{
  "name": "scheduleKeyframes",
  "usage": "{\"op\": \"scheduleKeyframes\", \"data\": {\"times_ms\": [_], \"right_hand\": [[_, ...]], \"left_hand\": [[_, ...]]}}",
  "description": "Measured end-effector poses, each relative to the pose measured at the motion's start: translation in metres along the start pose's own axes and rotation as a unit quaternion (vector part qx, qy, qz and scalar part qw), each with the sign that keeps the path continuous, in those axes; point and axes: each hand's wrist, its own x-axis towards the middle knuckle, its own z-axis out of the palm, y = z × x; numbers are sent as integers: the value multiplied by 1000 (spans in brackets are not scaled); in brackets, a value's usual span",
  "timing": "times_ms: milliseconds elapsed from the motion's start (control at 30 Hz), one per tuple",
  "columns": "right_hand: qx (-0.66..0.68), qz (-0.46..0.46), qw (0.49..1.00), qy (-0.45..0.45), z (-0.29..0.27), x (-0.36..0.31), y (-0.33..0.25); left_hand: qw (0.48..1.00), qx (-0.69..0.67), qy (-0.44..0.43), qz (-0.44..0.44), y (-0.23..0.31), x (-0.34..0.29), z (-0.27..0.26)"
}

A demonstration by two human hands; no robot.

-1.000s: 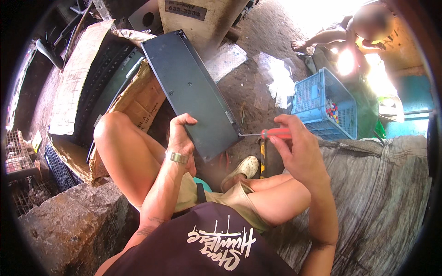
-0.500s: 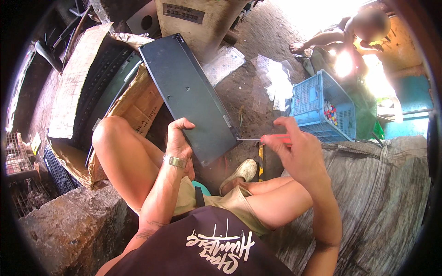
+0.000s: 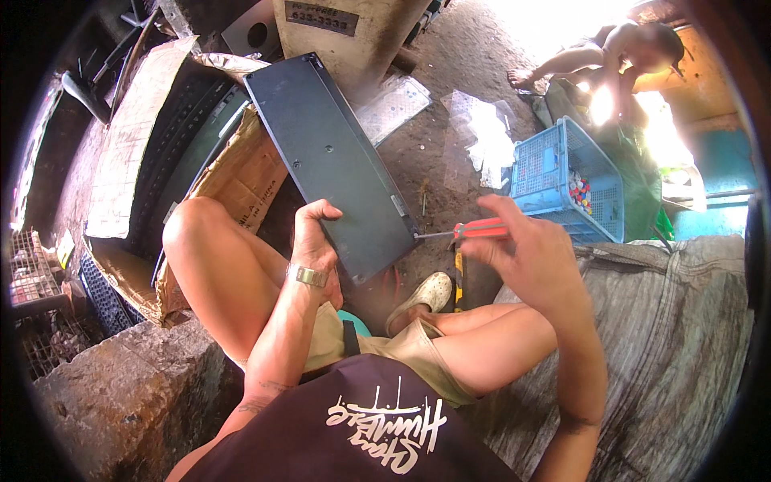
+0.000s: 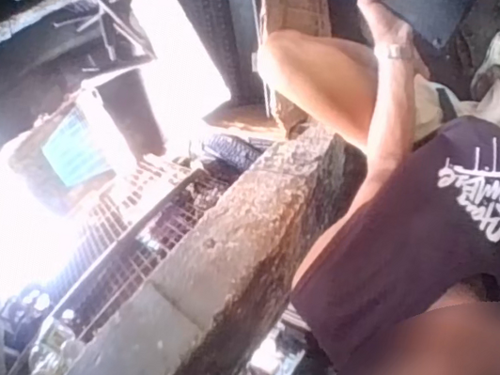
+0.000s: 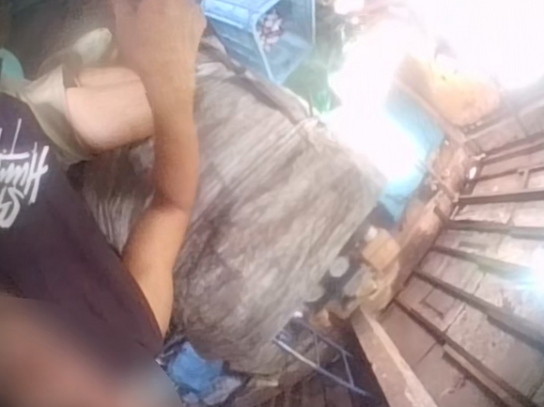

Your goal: The person sits on the floor and disassembles a flat electronic device. They use a screwdriver to remove screws from the back cover, then use a hammer to pry off the cover, revealing the internal components. They remove protective foam and inspect the interior.

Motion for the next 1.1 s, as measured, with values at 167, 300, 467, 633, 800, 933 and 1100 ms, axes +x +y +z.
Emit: {"op": "scheduleKeyframes", "data": {"times_ms": [167,300,467,633,800,933,1100], "right_hand": [[51,-81,995,33,-3,1,0],[-31,22,997,-64,-4,4,3],[88,-73,993,6,0,5,7],[5,43,996,-72,-5,6,10],[149,-19,988,41,10,5,9],[18,28,999,-35,13,1,17],[156,-110,954,230,5,-14,21]], "left_hand": [[1000,3,-17,-4,0,3,-2],[1000,0,-5,-2,-1,1,0],[1000,4,-6,1,0,0,2],[1000,8,-22,0,0,0,2],[1000,14,-7,3,0,-1,2],[999,-2,-32,-31,-2,1,-1],[1000,-17,-25,-2,-3,6,-6]]}}
